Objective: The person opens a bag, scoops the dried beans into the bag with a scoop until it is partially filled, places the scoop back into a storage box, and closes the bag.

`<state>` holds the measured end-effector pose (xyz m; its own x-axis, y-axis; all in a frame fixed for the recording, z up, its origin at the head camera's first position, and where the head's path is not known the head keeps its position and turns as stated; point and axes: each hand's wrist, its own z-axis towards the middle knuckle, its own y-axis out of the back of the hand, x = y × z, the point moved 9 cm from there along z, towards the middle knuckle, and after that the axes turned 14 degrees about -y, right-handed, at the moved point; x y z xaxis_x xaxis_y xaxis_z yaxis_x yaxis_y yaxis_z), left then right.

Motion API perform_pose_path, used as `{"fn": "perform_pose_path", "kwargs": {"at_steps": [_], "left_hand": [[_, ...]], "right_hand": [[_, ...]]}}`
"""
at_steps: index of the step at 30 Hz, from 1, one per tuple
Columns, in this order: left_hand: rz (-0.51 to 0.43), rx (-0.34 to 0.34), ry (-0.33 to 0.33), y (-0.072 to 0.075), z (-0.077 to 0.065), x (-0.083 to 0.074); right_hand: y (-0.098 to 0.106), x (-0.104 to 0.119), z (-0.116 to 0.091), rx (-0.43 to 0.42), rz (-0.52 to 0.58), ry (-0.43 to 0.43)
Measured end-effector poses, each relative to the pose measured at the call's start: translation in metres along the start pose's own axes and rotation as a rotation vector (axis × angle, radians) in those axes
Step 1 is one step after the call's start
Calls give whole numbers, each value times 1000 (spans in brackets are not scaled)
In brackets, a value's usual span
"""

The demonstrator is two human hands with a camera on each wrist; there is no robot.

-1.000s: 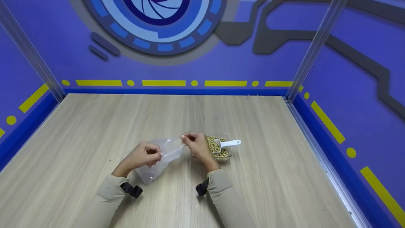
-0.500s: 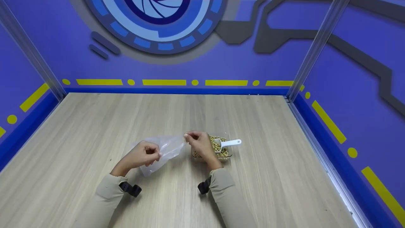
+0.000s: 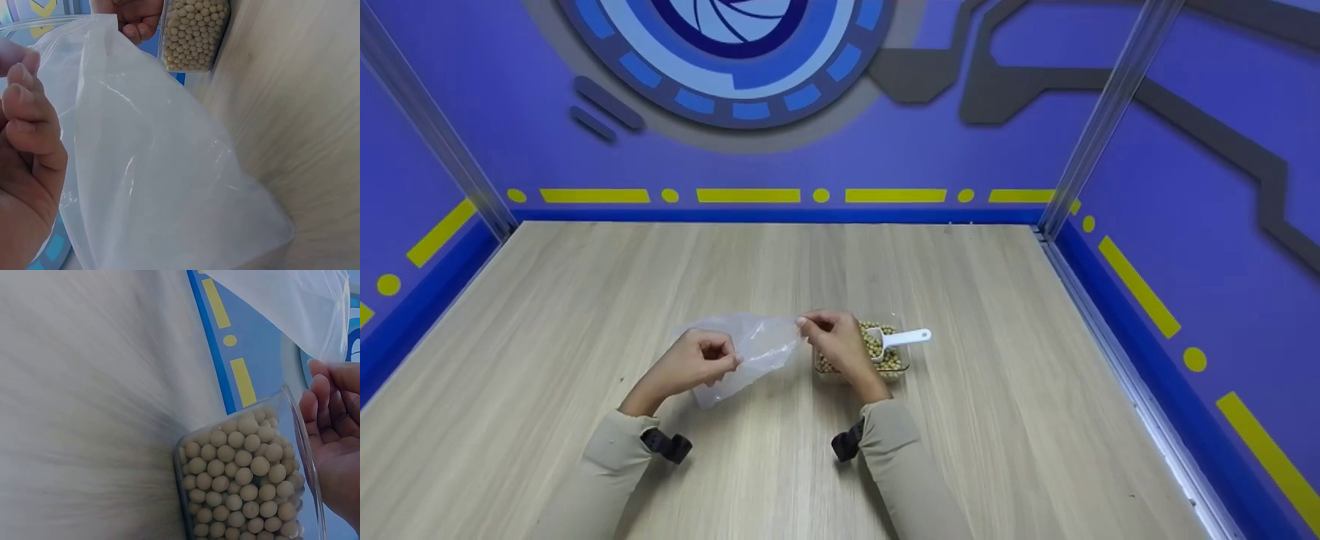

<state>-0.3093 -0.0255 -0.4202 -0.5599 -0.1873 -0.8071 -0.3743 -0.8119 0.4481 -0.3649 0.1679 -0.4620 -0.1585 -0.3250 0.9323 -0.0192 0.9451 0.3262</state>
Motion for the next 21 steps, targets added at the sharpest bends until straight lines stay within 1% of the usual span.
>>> {"fn": "perform_pose_path", "kwargs": {"at_steps": [3,5,10,14,17,21], "left_hand": [[37,-32,-11,1,1,13],[57,-57,-34,2,1,16],[109,-98,-75,6,3,14],[161,-122,-77,9,5,13],[176,-157,-84,11,6,13],[220,-207,-109,15,8,8]], "right_hand": [[-1,0,-2,15,7,8],[-2,1,-2,25,15,12],[-5,2,-4,52,42,10],[-6,19,-20,84,54,17],[-7,33,-33,106,54,28],[-10,36,-37,119,53,50]]}}
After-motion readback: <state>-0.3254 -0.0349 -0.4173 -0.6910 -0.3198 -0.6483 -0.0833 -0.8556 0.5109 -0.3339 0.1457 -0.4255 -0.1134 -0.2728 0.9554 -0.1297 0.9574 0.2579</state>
